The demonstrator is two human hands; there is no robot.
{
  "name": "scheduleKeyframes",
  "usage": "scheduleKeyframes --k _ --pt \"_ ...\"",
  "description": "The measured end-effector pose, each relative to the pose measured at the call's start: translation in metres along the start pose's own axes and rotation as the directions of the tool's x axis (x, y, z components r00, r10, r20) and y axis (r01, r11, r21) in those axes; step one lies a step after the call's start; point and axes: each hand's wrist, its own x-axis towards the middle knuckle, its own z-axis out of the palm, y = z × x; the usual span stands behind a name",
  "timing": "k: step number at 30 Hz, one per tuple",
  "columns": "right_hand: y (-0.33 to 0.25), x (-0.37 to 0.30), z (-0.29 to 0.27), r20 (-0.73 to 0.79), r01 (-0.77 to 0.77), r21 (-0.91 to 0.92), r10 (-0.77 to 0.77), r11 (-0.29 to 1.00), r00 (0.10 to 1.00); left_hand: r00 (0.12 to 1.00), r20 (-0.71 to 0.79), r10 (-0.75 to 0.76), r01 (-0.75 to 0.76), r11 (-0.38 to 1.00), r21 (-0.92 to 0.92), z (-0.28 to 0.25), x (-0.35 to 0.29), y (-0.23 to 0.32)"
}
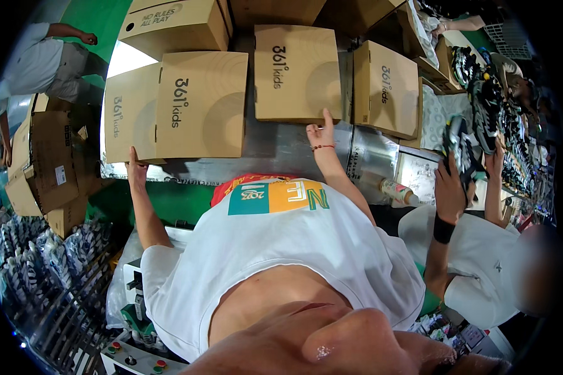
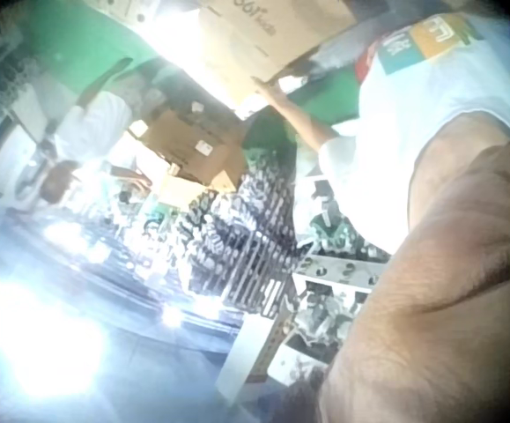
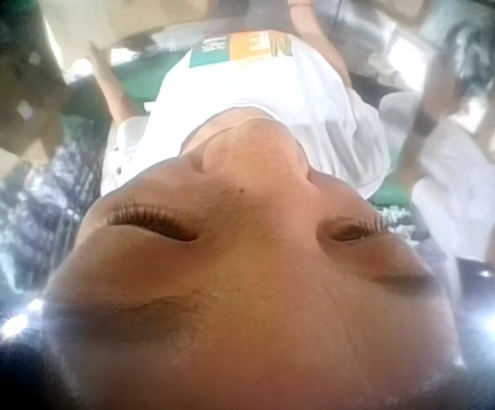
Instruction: The person repeatedly opens cardboard shoe boxes, places a pair of shoes inside, folds the tissue paper over them, and closes the box. The person then stacks the closed boxes on a table.
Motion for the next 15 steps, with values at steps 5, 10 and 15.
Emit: scheduleKeyframes --k 5,10,15 --pt "-0.044 0.003 -0.03 0.003 0.057 -0.026 -0.057 0.998 0.998 0.999 0.032 0.004 -0.005 0.999 0.032 0.042 -0.033 -0.002" --pt "-0.063 0.002 -0.058 0.012 0.187 0.129 -0.19 0.974 0.982 0.999 -0.041 0.033 -0.031 0.999 0.044 0.066 -0.052 -0.033" --pt "-0.057 -0.017 -0.046 -0.181 0.208 0.037 -0.198 0.977 0.963 0.998 -0.055 0.004 0.001 0.996 0.087 0.104 -0.081 -0.044"
